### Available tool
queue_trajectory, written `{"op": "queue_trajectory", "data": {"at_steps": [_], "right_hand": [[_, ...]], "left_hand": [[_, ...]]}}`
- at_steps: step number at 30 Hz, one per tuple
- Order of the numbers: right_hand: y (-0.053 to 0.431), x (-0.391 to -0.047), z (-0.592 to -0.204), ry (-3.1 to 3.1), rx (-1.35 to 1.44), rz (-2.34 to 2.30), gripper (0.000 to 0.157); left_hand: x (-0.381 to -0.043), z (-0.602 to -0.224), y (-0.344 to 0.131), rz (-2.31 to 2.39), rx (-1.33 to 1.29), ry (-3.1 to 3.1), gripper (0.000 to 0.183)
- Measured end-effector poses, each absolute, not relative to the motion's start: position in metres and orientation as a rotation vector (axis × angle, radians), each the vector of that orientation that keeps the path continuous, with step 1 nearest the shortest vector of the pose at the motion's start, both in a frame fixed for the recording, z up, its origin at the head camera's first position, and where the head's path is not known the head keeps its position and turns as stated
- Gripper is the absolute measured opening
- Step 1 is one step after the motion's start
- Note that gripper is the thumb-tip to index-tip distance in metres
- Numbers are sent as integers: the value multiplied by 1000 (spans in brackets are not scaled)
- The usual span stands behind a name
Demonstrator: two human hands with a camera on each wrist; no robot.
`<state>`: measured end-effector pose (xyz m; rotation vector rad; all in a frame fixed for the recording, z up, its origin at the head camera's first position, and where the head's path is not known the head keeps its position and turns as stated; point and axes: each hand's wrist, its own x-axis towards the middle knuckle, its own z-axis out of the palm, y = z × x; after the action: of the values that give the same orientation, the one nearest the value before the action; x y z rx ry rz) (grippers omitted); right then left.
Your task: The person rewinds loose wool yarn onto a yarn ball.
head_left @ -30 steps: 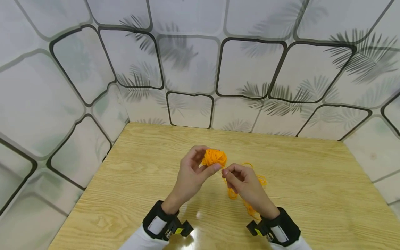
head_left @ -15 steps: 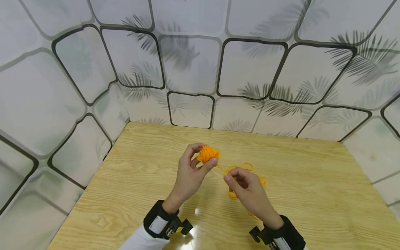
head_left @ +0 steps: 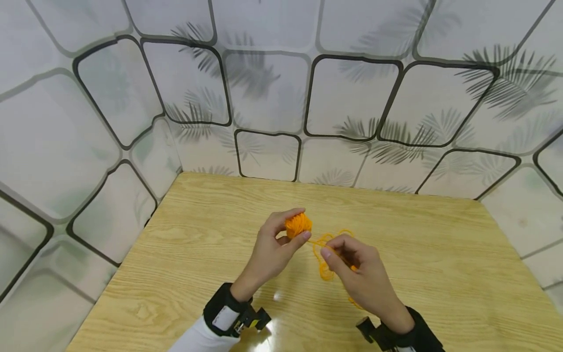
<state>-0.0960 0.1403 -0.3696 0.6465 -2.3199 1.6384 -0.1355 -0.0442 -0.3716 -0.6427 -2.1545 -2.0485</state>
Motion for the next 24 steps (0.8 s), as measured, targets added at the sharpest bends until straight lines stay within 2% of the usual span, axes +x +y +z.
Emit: {"op": "queue_trajectory", "data": {"at_steps": [18, 24], "right_hand": [[147, -102, -331, -2214, 728, 1666, 8], [149, -111, -321, -2214, 679, 1649, 6]], "left_hand": [[-131, -370, -45, -2024, -849, -2390, 41], [-130, -370, -46, -2038, -905, -2376, 40]]}}
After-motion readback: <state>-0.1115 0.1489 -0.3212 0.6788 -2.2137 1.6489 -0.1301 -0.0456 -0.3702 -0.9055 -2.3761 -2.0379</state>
